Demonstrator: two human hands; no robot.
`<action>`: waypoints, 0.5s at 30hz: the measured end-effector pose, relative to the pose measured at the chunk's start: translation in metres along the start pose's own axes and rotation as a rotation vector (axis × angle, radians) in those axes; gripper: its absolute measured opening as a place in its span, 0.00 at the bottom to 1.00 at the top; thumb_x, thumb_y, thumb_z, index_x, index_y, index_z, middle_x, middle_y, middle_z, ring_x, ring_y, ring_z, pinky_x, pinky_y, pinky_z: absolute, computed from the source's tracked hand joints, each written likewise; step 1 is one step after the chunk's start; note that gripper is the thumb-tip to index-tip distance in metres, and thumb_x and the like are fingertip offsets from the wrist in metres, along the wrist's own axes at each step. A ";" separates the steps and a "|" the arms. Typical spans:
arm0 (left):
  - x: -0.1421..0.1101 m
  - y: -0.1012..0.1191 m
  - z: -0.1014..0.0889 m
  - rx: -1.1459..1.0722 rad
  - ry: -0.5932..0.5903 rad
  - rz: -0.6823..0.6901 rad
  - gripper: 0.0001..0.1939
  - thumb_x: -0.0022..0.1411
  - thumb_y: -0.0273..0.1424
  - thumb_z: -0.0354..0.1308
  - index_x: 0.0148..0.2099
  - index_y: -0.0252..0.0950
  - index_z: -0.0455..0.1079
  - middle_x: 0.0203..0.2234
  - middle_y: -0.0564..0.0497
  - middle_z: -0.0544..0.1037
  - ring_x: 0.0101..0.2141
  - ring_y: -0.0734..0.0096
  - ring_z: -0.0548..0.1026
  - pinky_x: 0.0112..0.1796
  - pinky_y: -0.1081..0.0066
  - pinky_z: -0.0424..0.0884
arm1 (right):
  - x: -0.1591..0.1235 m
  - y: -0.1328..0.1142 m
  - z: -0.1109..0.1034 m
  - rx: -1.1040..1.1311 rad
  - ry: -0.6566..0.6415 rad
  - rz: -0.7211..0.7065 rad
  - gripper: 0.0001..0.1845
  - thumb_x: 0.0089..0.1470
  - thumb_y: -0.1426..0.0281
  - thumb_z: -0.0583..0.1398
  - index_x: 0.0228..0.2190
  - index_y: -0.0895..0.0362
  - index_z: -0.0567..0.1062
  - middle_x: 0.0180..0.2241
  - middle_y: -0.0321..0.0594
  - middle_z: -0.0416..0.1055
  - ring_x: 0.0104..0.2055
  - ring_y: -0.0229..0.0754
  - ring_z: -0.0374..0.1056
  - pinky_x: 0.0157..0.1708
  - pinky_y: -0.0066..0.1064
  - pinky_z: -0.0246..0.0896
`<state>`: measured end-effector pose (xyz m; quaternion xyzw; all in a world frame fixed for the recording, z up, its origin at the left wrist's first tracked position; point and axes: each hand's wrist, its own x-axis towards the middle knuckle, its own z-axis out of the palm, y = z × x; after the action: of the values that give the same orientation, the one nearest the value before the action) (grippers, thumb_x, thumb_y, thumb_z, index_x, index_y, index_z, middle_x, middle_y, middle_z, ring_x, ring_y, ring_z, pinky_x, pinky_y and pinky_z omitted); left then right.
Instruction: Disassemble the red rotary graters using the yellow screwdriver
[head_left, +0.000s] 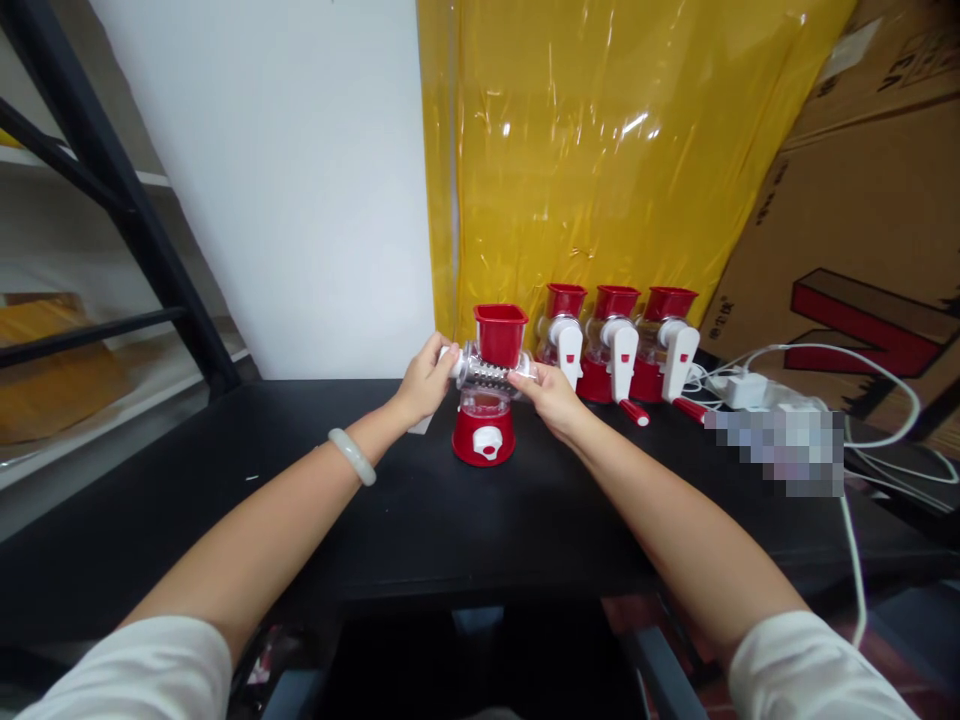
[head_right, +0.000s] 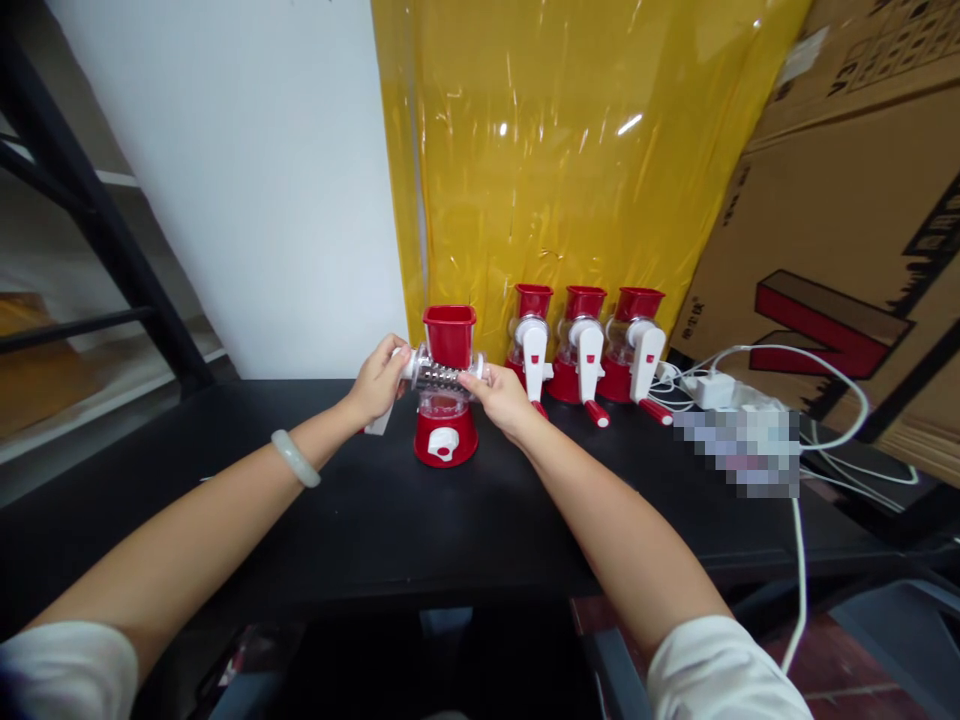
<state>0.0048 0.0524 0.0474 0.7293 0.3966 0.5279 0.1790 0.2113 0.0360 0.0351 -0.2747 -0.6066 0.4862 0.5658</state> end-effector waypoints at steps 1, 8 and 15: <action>0.000 -0.001 0.001 0.011 0.029 0.011 0.14 0.67 0.42 0.45 0.33 0.39 0.56 0.17 0.58 0.64 0.18 0.74 0.64 0.23 0.72 0.60 | 0.000 0.000 0.000 -0.005 0.007 -0.005 0.24 0.35 0.51 0.70 0.29 0.57 0.77 0.32 0.40 0.79 0.36 0.44 0.73 0.43 0.37 0.64; 0.007 0.000 -0.007 0.006 -0.133 -0.001 0.12 0.67 0.41 0.46 0.34 0.39 0.58 0.15 0.60 0.61 0.16 0.75 0.61 0.21 0.72 0.57 | -0.001 -0.001 0.001 -0.033 0.027 -0.007 0.25 0.34 0.49 0.70 0.27 0.57 0.76 0.29 0.40 0.78 0.34 0.44 0.72 0.41 0.36 0.64; -0.001 0.001 0.001 0.063 0.070 0.054 0.12 0.67 0.39 0.44 0.33 0.39 0.57 0.19 0.57 0.64 0.22 0.73 0.65 0.25 0.72 0.60 | 0.000 0.001 0.001 -0.075 0.040 -0.032 0.25 0.35 0.49 0.69 0.27 0.56 0.75 0.29 0.40 0.77 0.35 0.44 0.71 0.40 0.36 0.64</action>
<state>0.0061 0.0510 0.0474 0.7260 0.3995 0.5450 0.1277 0.2103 0.0363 0.0338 -0.2959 -0.6173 0.4483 0.5747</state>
